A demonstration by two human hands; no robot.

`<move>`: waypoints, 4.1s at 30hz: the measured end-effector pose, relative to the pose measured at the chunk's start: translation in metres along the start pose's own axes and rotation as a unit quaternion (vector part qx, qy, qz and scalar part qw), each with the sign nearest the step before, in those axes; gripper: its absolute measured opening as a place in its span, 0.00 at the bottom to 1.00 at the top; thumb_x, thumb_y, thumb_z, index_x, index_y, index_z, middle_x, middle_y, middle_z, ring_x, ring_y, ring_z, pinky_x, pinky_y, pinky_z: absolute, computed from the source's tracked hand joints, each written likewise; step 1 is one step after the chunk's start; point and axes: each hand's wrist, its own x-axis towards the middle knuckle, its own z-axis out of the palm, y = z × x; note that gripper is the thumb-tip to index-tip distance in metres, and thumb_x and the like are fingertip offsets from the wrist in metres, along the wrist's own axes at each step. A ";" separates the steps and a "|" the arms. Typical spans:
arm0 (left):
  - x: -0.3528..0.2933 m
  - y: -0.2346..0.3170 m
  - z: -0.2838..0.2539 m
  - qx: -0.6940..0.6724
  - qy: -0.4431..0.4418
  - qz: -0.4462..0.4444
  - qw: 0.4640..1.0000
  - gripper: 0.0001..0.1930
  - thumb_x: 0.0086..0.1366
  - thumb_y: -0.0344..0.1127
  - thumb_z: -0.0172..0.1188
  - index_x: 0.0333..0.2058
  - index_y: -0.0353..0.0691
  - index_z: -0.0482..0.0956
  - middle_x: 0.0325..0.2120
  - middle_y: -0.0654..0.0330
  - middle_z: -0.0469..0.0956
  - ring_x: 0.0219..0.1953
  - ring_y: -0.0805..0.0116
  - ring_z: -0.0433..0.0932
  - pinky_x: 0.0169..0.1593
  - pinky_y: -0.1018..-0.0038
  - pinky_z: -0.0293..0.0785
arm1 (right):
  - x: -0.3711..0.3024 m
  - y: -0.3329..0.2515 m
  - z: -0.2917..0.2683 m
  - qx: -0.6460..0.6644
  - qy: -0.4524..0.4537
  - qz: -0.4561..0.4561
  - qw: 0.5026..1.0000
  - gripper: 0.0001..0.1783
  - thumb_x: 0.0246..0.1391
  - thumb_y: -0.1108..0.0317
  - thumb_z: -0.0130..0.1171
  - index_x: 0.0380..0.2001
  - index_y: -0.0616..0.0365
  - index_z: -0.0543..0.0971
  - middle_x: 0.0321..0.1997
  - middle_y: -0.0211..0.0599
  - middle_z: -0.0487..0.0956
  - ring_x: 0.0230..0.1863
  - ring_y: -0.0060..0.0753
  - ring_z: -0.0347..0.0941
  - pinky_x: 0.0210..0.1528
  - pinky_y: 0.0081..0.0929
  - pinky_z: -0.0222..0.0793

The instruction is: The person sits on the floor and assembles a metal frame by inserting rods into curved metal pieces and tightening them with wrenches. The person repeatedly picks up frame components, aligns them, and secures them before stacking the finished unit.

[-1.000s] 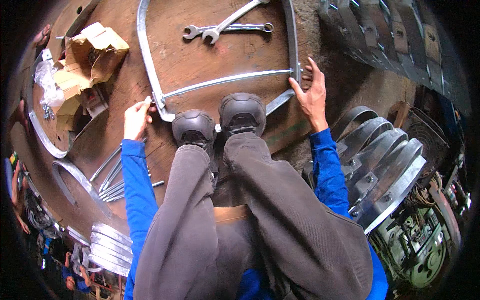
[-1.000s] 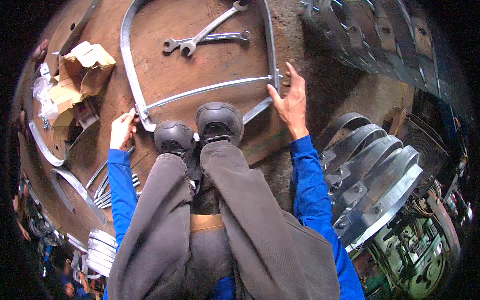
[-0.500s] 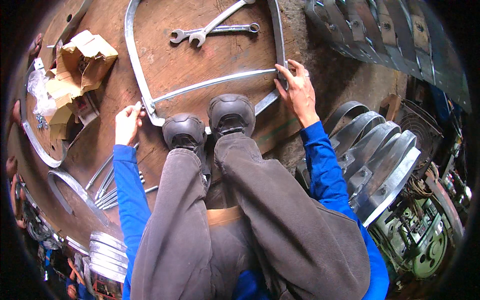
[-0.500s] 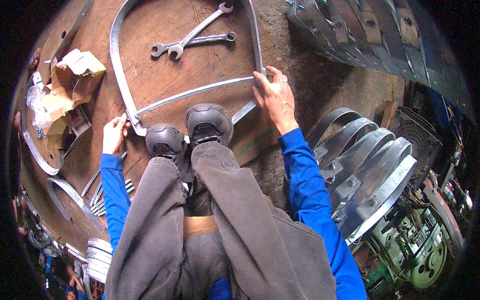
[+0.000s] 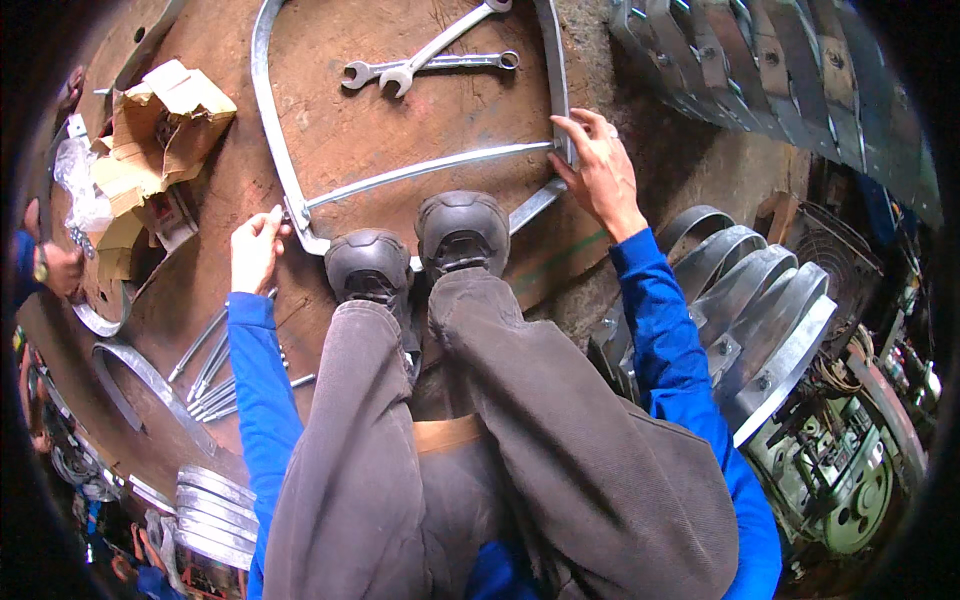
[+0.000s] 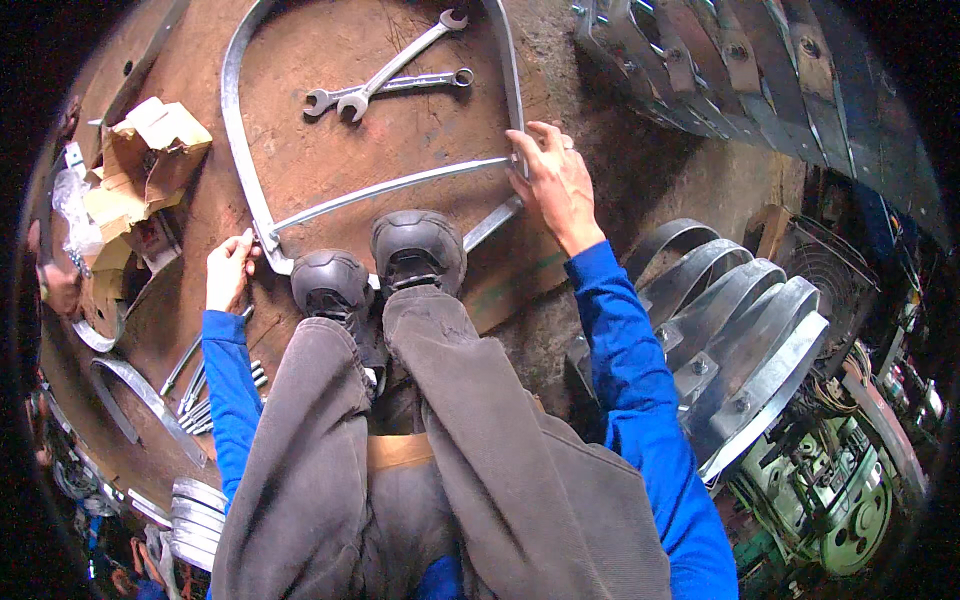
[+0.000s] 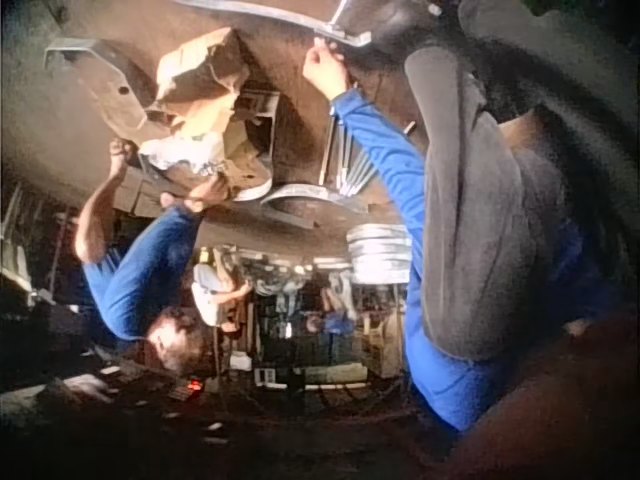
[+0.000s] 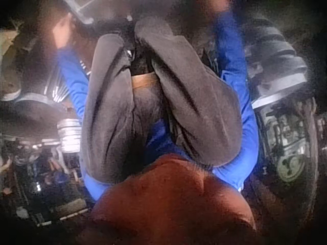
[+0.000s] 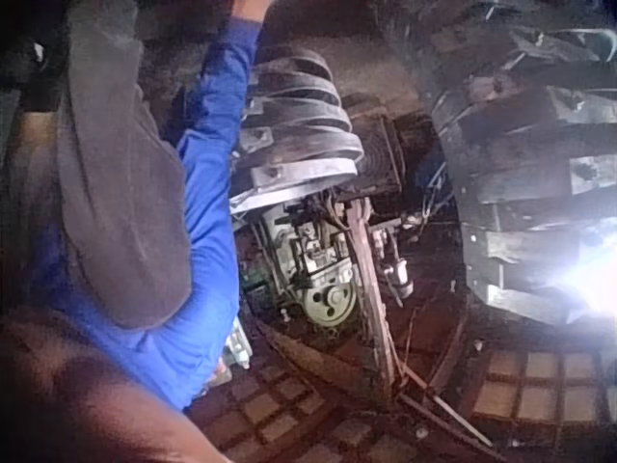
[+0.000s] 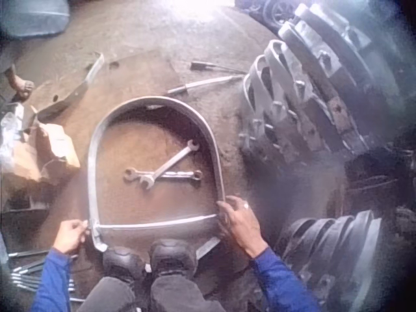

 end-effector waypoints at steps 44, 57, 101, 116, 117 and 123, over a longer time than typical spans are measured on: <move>-0.013 0.016 -0.008 -0.049 -0.016 -0.063 0.997 0.20 0.65 0.47 0.61 0.43 0.35 0.81 0.33 0.59 0.83 0.28 0.78 0.80 0.28 0.84 0.69 | -0.008 0.070 0.024 0.468 -0.152 0.386 0.780 0.23 0.60 0.50 0.59 0.46 0.60 0.79 0.36 0.26 0.80 0.35 0.16 0.74 0.36 0.14 0.67; 0.003 0.000 -0.016 -0.105 -0.095 -0.055 0.988 0.14 0.66 0.42 0.60 0.40 0.36 0.81 0.31 0.64 0.81 0.29 0.83 0.75 0.31 0.86 0.68 | -0.009 0.075 0.029 0.461 -0.142 0.311 0.819 0.18 0.62 0.55 0.57 0.39 0.61 0.81 0.32 0.24 0.79 0.31 0.13 0.70 0.34 0.14 0.63; 0.001 -0.001 -0.008 -0.067 -0.066 -0.047 0.994 0.18 0.70 0.45 0.54 0.41 0.33 0.80 0.32 0.60 0.82 0.22 0.82 0.77 0.19 0.85 0.60 | -0.005 0.010 0.004 -0.003 0.000 -0.040 0.999 0.29 0.49 0.65 0.63 0.56 0.49 0.70 0.50 0.41 0.74 0.47 0.48 0.71 0.47 0.39 0.71; 0.001 0.016 -0.017 -0.032 -0.050 -0.152 0.987 0.24 0.66 0.56 0.57 0.35 0.35 0.81 0.26 0.62 0.80 0.18 0.80 0.76 0.17 0.85 0.60 | -0.013 0.036 0.012 0.232 0.077 0.227 0.943 0.19 0.62 0.54 0.55 0.42 0.61 0.76 0.34 0.37 0.80 0.30 0.33 0.76 0.37 0.27 0.73; 0.003 0.018 -0.017 -0.043 -0.050 -0.165 0.984 0.25 0.65 0.57 0.57 0.34 0.36 0.81 0.25 0.63 0.79 0.17 0.80 0.75 0.17 0.85 0.60 | -0.014 0.046 0.022 0.306 0.010 0.290 0.907 0.20 0.62 0.52 0.54 0.40 0.60 0.77 0.32 0.35 0.80 0.29 0.29 0.75 0.33 0.24 0.72; 0.016 -0.001 -0.018 -0.051 -0.100 -0.113 0.987 0.21 0.65 0.53 0.59 0.34 0.37 0.79 0.24 0.66 0.78 0.18 0.83 0.73 0.17 0.87 0.59 | -0.008 0.066 0.034 0.463 -0.140 0.363 0.796 0.24 0.61 0.47 0.56 0.37 0.60 0.80 0.28 0.24 0.77 0.25 0.14 0.64 0.26 0.18 0.61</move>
